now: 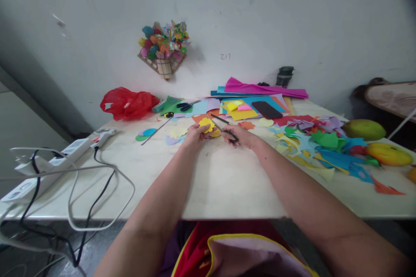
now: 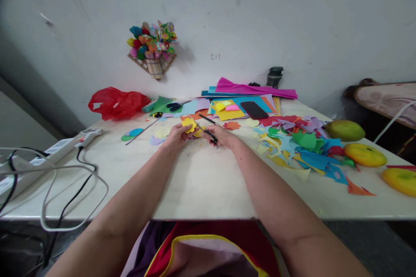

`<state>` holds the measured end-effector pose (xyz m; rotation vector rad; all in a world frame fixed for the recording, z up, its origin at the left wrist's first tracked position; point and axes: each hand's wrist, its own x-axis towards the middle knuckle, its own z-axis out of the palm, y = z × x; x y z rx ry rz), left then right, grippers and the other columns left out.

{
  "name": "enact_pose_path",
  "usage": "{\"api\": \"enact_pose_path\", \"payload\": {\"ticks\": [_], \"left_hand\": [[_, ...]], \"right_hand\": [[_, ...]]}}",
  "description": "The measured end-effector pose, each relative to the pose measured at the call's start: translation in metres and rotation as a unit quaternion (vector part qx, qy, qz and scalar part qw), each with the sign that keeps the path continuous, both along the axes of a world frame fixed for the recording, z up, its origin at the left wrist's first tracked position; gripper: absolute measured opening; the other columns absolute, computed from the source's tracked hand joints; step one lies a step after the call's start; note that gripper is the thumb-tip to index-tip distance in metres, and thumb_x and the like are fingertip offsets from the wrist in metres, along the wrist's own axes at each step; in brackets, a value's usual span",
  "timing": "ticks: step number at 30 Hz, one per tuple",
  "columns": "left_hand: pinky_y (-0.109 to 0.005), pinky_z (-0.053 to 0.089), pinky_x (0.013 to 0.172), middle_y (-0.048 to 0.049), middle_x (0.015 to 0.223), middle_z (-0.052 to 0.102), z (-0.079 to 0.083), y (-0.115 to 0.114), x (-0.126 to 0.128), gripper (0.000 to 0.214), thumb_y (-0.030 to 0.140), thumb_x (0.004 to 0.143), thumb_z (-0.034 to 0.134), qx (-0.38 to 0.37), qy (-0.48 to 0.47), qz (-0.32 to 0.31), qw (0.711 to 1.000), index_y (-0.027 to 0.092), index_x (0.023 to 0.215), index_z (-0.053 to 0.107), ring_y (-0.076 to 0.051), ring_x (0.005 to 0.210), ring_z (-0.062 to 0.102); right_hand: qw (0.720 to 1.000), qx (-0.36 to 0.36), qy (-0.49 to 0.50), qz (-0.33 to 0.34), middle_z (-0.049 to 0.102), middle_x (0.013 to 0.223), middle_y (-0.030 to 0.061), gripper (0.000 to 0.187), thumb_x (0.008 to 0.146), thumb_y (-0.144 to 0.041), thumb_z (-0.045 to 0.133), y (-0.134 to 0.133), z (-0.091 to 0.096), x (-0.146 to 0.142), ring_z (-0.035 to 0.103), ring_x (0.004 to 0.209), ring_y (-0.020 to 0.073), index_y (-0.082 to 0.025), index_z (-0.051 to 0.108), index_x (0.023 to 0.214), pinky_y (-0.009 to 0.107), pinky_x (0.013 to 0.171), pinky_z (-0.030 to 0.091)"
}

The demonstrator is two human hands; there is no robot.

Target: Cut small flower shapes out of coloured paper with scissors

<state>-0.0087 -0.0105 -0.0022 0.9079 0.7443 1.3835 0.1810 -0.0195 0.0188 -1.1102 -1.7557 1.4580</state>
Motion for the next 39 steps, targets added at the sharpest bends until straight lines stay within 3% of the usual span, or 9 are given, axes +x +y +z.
{"api": "enact_pose_path", "payload": {"ticks": [5, 12, 23, 39], "left_hand": [[-0.022, 0.060, 0.066, -0.0111, 0.082, 0.074, -0.002, 0.002, -0.001, 0.013, 0.008, 0.069, 0.073, 0.011, -0.002, -0.006, 1.000, 0.006, 0.081, 0.070, -0.018, 0.072, 0.073], [-0.026, 0.059, 0.071, -0.0110, 0.082, 0.074, 0.000, 0.000, -0.003, 0.017, 0.009, 0.065, 0.075, 0.014, 0.016, -0.018, 1.000, 0.008, 0.080, 0.069, -0.019, 0.073, 0.073], [-0.029, 0.058, 0.072, -0.0113, 0.078, 0.073, 0.000, -0.001, -0.009, 0.017, 0.011, 0.063, 0.077, 0.016, 0.030, -0.045, 0.998, 0.007, 0.078, 0.069, -0.020, 0.069, 0.072], [-0.032, 0.059, 0.076, -0.0111, 0.080, 0.073, -0.003, 0.002, -0.010, 0.020, 0.010, 0.064, 0.078, 0.018, 0.028, -0.045, 0.998, 0.008, 0.081, 0.067, -0.023, 0.077, 0.073]], "right_hand": [[1.000, 0.019, -0.008, 0.008, 0.054, 0.050, -0.0042, 0.024, 0.084, -0.032, 0.062, -0.001, 0.000, 0.001, 0.045, 0.036, 0.0055, -0.018, 0.051, 0.068, 0.016, 0.030, 0.023], [0.998, 0.045, -0.011, 0.032, 0.054, 0.052, -0.0042, 0.028, 0.083, -0.039, 0.064, 0.002, -0.006, 0.003, 0.045, 0.035, 0.0050, -0.018, 0.052, 0.070, 0.016, 0.030, 0.024], [0.997, 0.030, -0.010, 0.069, 0.055, 0.053, -0.0032, 0.026, 0.081, -0.039, 0.065, 0.004, -0.005, 0.010, 0.046, 0.037, 0.0060, -0.018, 0.052, 0.074, 0.018, 0.031, 0.022], [0.998, 0.004, -0.003, 0.063, 0.056, 0.053, -0.0030, 0.022, 0.077, -0.036, 0.065, 0.008, -0.008, 0.012, 0.046, 0.037, 0.0070, -0.018, 0.055, 0.074, 0.019, 0.031, 0.024]]}}
